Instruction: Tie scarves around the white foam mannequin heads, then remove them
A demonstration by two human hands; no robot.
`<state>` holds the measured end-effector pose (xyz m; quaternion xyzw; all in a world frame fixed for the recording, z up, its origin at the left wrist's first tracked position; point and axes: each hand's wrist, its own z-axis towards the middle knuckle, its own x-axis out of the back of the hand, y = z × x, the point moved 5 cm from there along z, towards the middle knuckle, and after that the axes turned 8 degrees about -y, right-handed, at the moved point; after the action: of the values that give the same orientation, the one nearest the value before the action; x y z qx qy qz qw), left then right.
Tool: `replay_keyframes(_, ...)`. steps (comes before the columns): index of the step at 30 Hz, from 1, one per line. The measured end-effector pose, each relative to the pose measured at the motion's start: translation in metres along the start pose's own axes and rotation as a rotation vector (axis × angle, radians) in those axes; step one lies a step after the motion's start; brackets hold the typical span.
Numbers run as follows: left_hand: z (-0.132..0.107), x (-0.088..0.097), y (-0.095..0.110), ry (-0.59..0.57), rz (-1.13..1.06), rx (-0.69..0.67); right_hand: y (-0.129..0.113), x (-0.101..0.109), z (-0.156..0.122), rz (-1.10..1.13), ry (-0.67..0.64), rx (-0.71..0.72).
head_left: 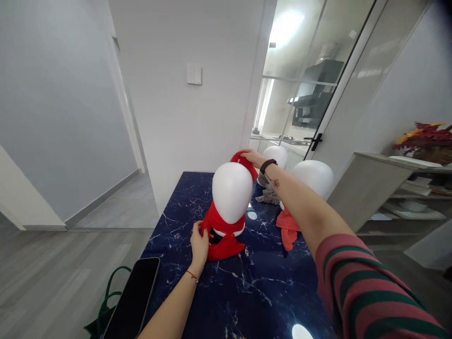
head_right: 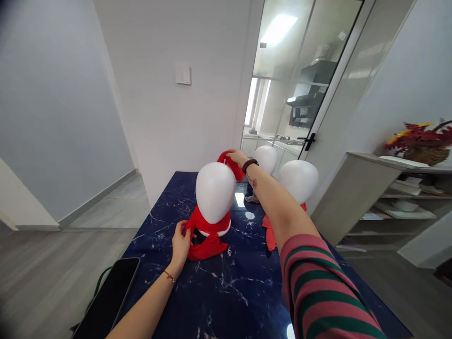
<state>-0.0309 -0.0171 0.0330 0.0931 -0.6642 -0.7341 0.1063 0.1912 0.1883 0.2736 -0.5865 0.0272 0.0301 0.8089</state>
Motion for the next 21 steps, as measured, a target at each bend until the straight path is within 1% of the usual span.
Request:
replay_keyframes(2,0.000,-0.001,0.000,-0.020,0.022,0.000,-0.024,-0.038,0.006,-0.044,-0.145,0.013)
replay_keyframes(3,0.001,0.000,-0.001,-0.019,0.024,0.004,-0.038,-0.056,0.002,-0.078,-0.239,0.056)
replay_keyframes(4,0.002,0.000,-0.003,-0.015,0.019,0.011,-0.052,-0.071,-0.007,-0.099,-0.314,0.135)
replay_keyframes(5,0.003,0.001,-0.004,-0.004,0.005,0.021,-0.067,-0.080,-0.021,-0.105,-0.372,0.229)
replay_keyframes(6,0.003,0.002,-0.006,0.011,-0.016,0.032,-0.081,-0.084,-0.039,-0.094,-0.407,0.320)
replay_keyframes(7,0.004,0.004,-0.008,0.028,-0.040,0.042,-0.093,-0.080,-0.060,-0.054,-0.394,0.385)
replay_keyframes(8,0.005,0.005,-0.009,0.041,-0.059,0.046,-0.101,-0.070,-0.081,-0.001,-0.371,0.402)
replay_keyframes(9,0.006,0.006,-0.010,0.053,-0.072,0.046,-0.106,-0.056,-0.103,0.052,-0.335,0.378)
replay_keyframes(10,0.006,0.007,-0.010,0.063,-0.076,0.043,-0.108,-0.036,-0.124,0.087,-0.289,0.346)
replay_keyframes(12,0.008,0.009,-0.012,0.071,-0.075,0.041,-0.106,0.012,-0.163,0.091,-0.155,0.304)
replay_keyframes(13,0.008,0.009,-0.013,0.072,-0.084,0.043,-0.103,0.039,-0.181,0.072,-0.054,0.310)
replay_keyframes(15,0.009,0.009,-0.016,0.067,-0.128,0.048,-0.091,0.092,-0.216,0.005,0.189,0.372)
replay_keyframes(16,0.010,0.009,-0.018,0.064,-0.154,0.050,-0.082,0.114,-0.234,-0.061,0.311,0.403)
replay_keyframes(17,0.011,0.009,-0.021,0.061,-0.179,0.050,-0.069,0.130,-0.251,-0.142,0.398,0.408)
replay_keyframes(18,0.012,0.009,-0.023,0.058,-0.199,0.049,-0.053,0.140,-0.266,-0.245,0.433,0.379)
replay_keyframes(19,0.013,0.010,-0.025,0.057,-0.207,0.045,-0.034,0.143,-0.278,-0.356,0.405,0.321)
replay_keyframes(20,0.013,0.010,-0.026,0.057,-0.204,0.037,-0.012,0.141,-0.288,-0.465,0.303,0.243)
replay_keyframes(21,0.014,0.011,-0.027,0.057,-0.195,0.024,0.012,0.135,-0.298,-0.540,0.175,0.175)
